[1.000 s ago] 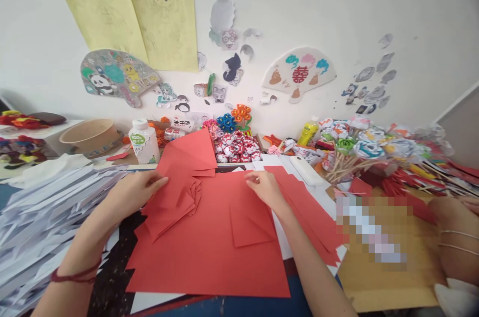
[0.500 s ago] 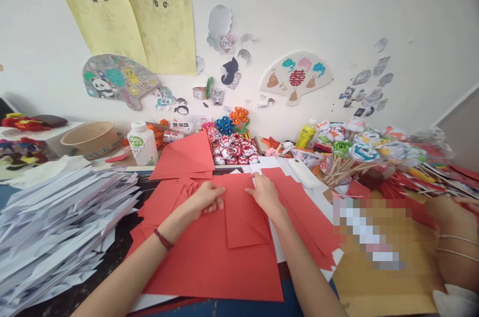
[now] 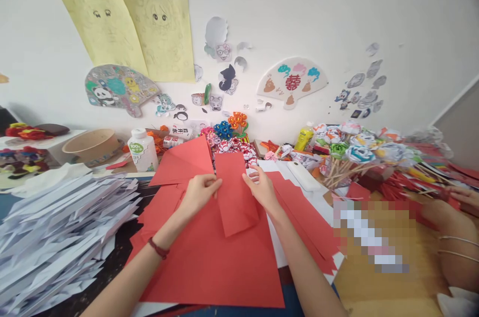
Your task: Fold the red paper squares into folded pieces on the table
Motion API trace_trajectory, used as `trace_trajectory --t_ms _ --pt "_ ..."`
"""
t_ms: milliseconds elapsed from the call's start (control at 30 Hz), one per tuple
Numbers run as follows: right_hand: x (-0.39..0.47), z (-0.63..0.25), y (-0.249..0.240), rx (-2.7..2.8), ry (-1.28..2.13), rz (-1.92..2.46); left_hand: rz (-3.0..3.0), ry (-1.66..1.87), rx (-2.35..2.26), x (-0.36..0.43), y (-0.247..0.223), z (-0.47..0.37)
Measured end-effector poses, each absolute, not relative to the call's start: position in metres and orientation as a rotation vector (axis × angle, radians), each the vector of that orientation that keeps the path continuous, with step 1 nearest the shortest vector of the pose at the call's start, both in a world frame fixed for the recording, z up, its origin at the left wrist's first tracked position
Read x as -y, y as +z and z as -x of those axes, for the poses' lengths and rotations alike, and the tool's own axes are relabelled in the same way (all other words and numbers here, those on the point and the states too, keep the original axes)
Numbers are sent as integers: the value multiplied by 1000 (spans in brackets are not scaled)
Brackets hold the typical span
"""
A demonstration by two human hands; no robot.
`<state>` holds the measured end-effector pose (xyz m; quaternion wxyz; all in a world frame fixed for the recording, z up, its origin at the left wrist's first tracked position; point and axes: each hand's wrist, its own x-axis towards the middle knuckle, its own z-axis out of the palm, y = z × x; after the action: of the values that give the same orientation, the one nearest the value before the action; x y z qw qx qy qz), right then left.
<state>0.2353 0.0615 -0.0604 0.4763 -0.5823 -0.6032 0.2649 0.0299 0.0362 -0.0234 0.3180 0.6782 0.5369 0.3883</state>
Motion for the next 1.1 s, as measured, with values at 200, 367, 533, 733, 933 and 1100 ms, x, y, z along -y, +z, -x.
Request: trace_trajectory --t_ms 200,367,533,733,933,1100 --pt "-52 -230 -49 1299 1402 1052 -1592 1425 -1333 -24 -14 -7" --pt "-45 -219 -42 1314 1365 904 -1319 1533 -1200 -26 -27 -5" --pt "-37 -203 -41 1066 1598 723 -1584 1589 -1314 -24 -30 -2" --pt "-43 -196 -58 976 1650 712 -2636 1052 -1462 -9 -28 -7" --pt "-41 -198 -46 903 1676 692 -2892 730 -1676 -4 -37 -19" --pt "-33 -195 -37 1165 1519 692 -2792 781 -1715 -4 -45 -24"
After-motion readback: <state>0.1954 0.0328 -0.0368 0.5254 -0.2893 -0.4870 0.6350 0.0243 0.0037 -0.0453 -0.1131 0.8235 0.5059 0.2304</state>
